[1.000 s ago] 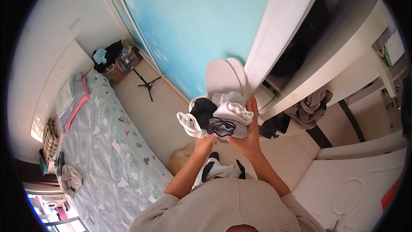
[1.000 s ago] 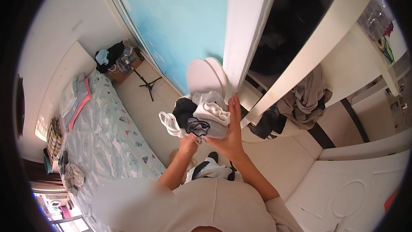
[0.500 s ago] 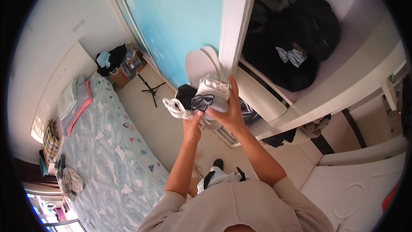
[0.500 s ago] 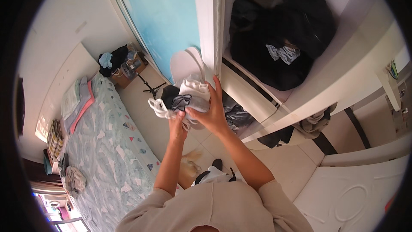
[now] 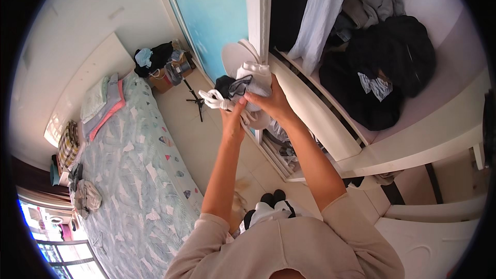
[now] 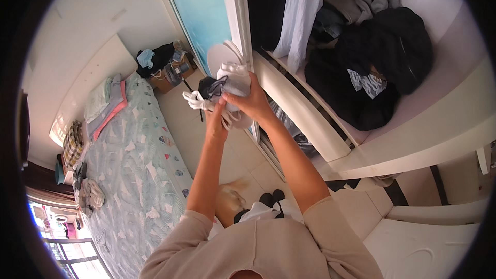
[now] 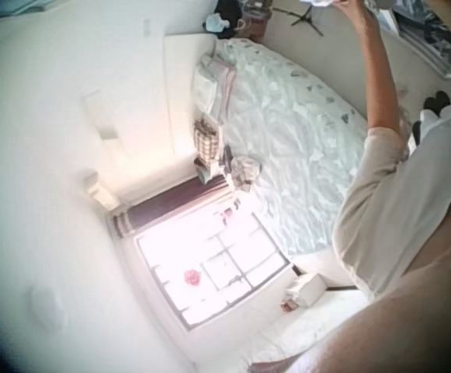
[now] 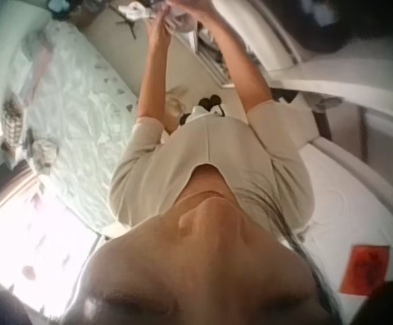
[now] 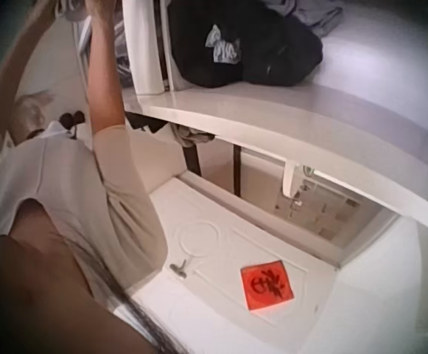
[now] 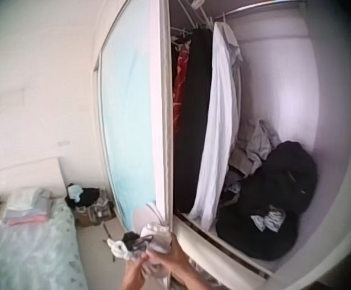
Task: The person folds various small clothing items on a bed, including socks and underwear, then places them into a plastic bag and later into a drawer. The person also handles a pair of slippers and places them in a drawer.
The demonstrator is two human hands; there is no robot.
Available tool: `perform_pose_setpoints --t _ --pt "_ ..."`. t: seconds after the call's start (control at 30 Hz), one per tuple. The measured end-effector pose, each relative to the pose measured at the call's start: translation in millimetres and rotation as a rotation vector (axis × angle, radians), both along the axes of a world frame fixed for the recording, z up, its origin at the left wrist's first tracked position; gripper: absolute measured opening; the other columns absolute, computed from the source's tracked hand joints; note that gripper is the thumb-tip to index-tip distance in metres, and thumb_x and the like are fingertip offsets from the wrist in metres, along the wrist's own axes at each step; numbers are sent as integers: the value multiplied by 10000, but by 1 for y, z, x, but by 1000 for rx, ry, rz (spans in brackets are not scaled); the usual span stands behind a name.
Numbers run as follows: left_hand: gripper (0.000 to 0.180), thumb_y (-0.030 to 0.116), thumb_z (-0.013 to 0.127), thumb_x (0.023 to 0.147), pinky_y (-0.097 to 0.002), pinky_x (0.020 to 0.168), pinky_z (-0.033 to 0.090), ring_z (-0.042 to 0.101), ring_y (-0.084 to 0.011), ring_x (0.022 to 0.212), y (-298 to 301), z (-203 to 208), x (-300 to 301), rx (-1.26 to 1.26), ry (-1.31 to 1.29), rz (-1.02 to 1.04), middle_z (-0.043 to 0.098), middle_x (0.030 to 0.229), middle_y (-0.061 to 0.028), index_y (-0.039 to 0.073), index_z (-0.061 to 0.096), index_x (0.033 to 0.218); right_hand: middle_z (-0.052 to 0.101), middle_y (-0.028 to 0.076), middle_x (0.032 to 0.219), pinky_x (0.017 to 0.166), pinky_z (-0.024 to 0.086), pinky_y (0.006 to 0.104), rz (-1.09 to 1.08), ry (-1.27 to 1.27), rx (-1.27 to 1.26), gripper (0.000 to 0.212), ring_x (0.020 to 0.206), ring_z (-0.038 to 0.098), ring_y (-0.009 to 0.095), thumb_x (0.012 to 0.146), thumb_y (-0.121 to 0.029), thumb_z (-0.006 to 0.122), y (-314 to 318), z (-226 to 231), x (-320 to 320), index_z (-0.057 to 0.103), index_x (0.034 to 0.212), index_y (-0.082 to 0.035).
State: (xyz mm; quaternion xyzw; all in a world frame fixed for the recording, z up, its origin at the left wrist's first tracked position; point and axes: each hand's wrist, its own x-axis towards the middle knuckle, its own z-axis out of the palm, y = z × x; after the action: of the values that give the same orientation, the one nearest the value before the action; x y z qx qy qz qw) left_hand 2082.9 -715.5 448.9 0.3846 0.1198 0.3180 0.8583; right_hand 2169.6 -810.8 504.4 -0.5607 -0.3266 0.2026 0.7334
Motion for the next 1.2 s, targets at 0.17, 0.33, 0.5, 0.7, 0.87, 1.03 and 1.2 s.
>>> perform_pose_setpoints --t 0.17,0.33,0.5,0.7,0.87,1.03,1.2 --pt "650 220 721 741 -344 870 465 538 -218 1041 -42 -12 -11 -30 -35 -103 530 1139 -98 18 373 1251 509 169 1139 881 432 330 -245 -321 -133 780 1028 536 227 676 -226 780 -45 -8 -25 328 1249 48" --pt "707 300 733 728 -356 899 457 524 -234 1077 -69 -17 -4 57 66 -263 517 1173 -99 21 371 1266 512 161 1140 868 441 324 -223 -170 -104 740 1041 530 222 700 -157 756 -90 -8 -24 316 1264 31" --pt "568 117 698 716 -351 882 454 528 -216 1052 -84 -20 18 4 92 -198 539 1137 -72 44 445 1219 459 173 1212 919 411 339 -252 -180 -119 850 1115 488 248 676 -162 779 -105 -20 -13 252 1314 32" --pt "637 95 643 719 -370 936 423 503 -232 1094 -86 -17 15 -123 43 -126 497 1194 -82 55 367 1291 249 211 1385 1019 315 358 -86 -97 -94 1034 1266 330 272 669 -201 790 -108 -2 -21 90 1387 55" --pt "691 151 640 727 -393 971 403 469 -261 1149 -72 -34 15 -214 90 -223 466 1238 -96 64 311 1329 304 187 1399 1060 246 366 -295 -303 -126 755 1312 274 301 801 -274 652 -120 -12 -9 250 1383 -10" --pt "546 364 571 865 -382 923 459 532 -256 1088 -42 -55 5 -145 -47 -235 512 1222 -96 95 370 1296 542 141 1072 848 397 419 -798 -975 -884 346 961 510 294 813 -133 560 -129 -15 7 509 1126 5" --pt "541 364 541 884 -395 928 454 526 -262 1092 -16 -47 -14 -147 -67 -255 512 1222 -101 75 355 1303 537 115 946 827 390 405 -888 -994 -1100 399 888 524 288 762 -92 594 -114 -21 -3 500 1136 10"
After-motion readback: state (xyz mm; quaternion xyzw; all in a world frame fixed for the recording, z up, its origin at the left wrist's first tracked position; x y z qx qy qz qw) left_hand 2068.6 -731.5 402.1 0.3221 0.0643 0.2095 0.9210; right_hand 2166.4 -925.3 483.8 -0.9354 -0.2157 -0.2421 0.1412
